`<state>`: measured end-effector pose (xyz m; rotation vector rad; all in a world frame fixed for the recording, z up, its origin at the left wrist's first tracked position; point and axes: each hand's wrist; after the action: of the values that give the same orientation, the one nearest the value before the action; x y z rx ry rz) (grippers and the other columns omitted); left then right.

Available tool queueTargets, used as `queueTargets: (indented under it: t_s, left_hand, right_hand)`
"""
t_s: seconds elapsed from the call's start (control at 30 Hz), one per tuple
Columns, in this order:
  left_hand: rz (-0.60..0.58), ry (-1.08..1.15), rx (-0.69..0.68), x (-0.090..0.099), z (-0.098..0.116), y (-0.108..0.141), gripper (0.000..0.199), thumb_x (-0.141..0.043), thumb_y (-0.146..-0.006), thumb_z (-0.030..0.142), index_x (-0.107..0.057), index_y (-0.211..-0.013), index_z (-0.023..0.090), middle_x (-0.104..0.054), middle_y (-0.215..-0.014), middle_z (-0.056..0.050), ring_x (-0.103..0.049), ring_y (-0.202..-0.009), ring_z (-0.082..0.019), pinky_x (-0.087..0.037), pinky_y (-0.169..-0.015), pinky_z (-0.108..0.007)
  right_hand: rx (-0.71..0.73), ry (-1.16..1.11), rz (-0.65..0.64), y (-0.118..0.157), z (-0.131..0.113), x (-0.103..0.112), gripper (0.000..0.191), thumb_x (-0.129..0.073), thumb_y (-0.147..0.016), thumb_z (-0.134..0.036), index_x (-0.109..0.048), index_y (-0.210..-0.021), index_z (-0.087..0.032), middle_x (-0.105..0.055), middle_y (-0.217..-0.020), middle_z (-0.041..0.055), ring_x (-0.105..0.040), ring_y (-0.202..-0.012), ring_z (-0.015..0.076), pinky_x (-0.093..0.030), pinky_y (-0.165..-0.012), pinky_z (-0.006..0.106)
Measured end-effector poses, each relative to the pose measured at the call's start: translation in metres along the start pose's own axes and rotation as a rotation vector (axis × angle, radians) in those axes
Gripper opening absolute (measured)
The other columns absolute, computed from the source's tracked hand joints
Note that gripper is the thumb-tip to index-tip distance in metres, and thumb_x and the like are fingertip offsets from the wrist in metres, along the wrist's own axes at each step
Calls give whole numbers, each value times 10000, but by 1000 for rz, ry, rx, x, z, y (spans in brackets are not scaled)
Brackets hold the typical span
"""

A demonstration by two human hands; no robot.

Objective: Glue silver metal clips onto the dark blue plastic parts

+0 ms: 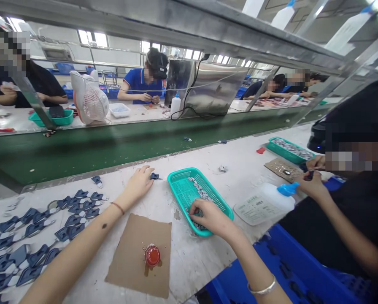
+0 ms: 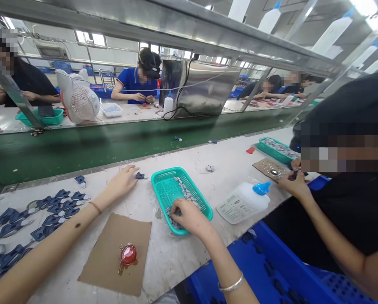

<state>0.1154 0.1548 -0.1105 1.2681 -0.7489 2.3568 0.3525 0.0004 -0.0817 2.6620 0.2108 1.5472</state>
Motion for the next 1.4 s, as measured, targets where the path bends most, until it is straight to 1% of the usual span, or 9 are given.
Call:
queueTargets:
  t_s: [0.13, 0.27, 0.4, 0.57, 0.83, 0.93, 1.2, 1.3, 1.4]
  left_hand:
    - [-23, 205, 72, -17, 1, -26, 345, -607, -921, 319, -588, -1230, 168, -595, -1284, -108, -599, -1125, -260, -505, -942, -500]
    - [-48, 505, 191, -10, 1, -17, 319, -612, -919, 323, -605, -1195, 162, -623, -1232, -100, -630, -1057, -237, -538, -893, -463]
    - [-82, 880, 390, 4, 6, 17, 279, -551, -941, 265, -594, -1188, 144, -710, -1079, -117, -709, -922, -201, -574, -870, -391]
    - [-117, 1258, 605, 21, 11, 72, 165, -520, -940, 213, -598, -1062, 134, -721, -1148, -153, -709, -1039, -174, -565, -921, -266]
    - [-224, 1433, 764, 43, 20, 133, 196, -683, -861, 227, -674, -1036, 139, -694, -1252, -124, -712, -1017, -160, -577, -774, -171]
    - [-246, 1367, 770, 45, 22, 143, 260, -737, -811, 228, -685, -1049, 139, -684, -1262, -125, -719, -996, -185, -566, -819, -223]
    - [-282, 1566, 635, 39, 16, 156, 422, -764, -760, 176, -635, -1161, 197, -575, -1413, -123, -543, -1306, -272, -417, -1087, -374]
    - [-312, 1589, 593, 36, 15, 157, 356, -736, -798, 218, -636, -1139, 197, -608, -1369, -126, -543, -1307, -270, -431, -1065, -368]
    - [-280, 1523, 556, 31, 13, 157, 336, -704, -831, 319, -630, -1132, 188, -662, -1276, -129, -648, -1165, -253, -510, -956, -343]
  right_hand:
    - [11, -6, 8, 1, -2, -1, 139, -593, -762, -61, -668, -758, -178, -710, -841, 48, -660, -815, 186, -483, -737, 274]
    - [-7, -15, 6, -2, -3, -3, 135, -625, -778, -119, -700, -880, -165, -718, -823, 58, -672, -771, 190, -496, -698, 279]
    - [2, -24, 17, -5, -5, -4, 104, -624, -773, -130, -714, -804, -173, -710, -791, 60, -658, -725, 192, -495, -691, 297]
    - [-2, -89, 81, -5, -8, -2, 66, -633, -751, -150, -690, -760, -181, -721, -811, 62, -668, -789, 214, -504, -736, 320]
    - [-98, -301, 213, -3, -6, -5, 303, -670, -773, -372, -712, -989, -163, -755, -890, 92, -716, -830, 233, -582, -770, 362]
    - [-148, -344, 237, -1, -9, -12, 269, -677, -764, -385, -733, -900, -160, -769, -899, 113, -731, -837, 261, -601, -778, 397]
    - [-170, -408, 173, 14, -28, -10, 287, -713, -732, -395, -782, -928, -198, -783, -961, 105, -738, -893, 294, -616, -779, 416]
    - [-186, -430, 184, 17, -30, -10, 304, -693, -762, -443, -785, -914, -196, -784, -937, 110, -740, -861, 296, -619, -731, 409]
    - [-205, -450, 210, 17, -30, -12, 315, -723, -740, -459, -778, -882, -184, -783, -882, 109, -741, -837, 293, -620, -726, 404]
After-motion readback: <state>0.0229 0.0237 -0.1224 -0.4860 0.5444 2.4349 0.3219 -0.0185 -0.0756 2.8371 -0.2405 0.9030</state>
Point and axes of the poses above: each hand's wrist, its own y-axis away from the middle knuckle, its own x-axis out of the back of the hand, z = x × y
